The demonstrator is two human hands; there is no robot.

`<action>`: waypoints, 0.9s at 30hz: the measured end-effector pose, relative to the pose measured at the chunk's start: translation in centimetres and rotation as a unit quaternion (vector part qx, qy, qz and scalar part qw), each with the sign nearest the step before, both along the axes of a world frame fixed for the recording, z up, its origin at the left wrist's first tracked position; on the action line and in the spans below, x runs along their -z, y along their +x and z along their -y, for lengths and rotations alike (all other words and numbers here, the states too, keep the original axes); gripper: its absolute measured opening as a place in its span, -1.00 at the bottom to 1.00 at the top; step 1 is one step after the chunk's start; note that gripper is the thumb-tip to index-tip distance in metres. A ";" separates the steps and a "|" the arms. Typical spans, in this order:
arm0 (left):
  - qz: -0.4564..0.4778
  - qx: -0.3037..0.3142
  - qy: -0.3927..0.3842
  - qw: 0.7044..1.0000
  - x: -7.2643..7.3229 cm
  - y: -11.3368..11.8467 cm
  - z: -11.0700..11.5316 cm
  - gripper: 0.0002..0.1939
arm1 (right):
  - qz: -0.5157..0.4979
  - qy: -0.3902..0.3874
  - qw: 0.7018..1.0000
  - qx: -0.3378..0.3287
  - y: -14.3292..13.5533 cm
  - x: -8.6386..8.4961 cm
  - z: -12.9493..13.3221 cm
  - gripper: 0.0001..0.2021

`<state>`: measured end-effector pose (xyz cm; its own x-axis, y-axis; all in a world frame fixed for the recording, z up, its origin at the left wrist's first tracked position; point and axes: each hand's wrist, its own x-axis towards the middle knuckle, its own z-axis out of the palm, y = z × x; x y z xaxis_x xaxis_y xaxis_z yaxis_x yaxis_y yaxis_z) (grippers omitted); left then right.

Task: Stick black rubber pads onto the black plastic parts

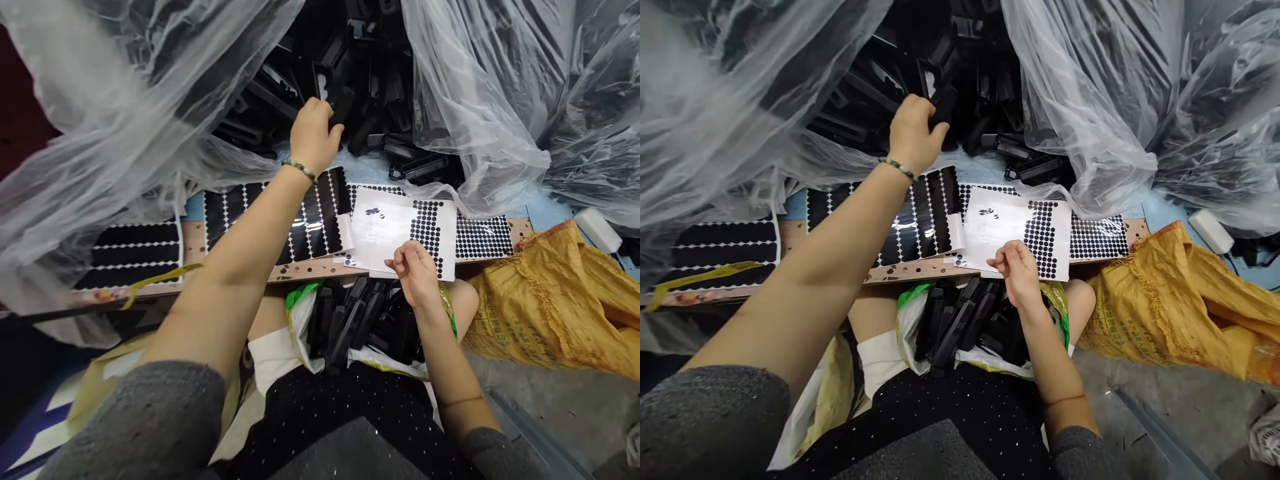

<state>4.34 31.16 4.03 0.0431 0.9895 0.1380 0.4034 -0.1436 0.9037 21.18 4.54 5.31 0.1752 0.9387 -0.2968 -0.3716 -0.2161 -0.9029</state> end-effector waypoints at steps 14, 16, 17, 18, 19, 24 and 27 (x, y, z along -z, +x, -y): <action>0.292 -0.046 0.028 0.955 1.3 -5.9 19.9 -0.74 | 0.040 0.010 0.998 -0.040 -2.4 -0.5 0.1 -0.43; 0.326 -0.054 0.000 0.944 1.9 -6.2 21.4 -0.72 | 0.037 0.007 0.999 -0.037 -2.6 -0.4 0.2 -0.45; 0.337 -0.058 -0.014 0.940 2.3 -6.5 22.1 -0.72 | 0.028 0.006 0.999 -0.039 -2.6 -0.4 0.2 -0.47; 0.344 -0.063 -0.027 0.937 2.6 -6.8 22.6 -0.71 | 0.015 0.005 0.999 -0.043 -2.7 -0.4 0.3 -0.50; 0.348 -0.069 -0.036 0.934 2.8 -7.2 23.0 -0.70 | 0.002 0.004 0.999 -0.047 -2.7 -0.3 0.4 -0.53; 0.372 -0.124 -0.034 0.919 2.2 -9.7 24.0 -0.63 | -0.026 0.002 0.998 -0.062 -2.8 -0.3 0.8 -0.57; 0.390 -0.179 -0.012 0.903 0.3 -11.2 24.2 -0.57 | -0.020 0.009 0.999 -0.049 -2.7 -0.2 0.9 -0.55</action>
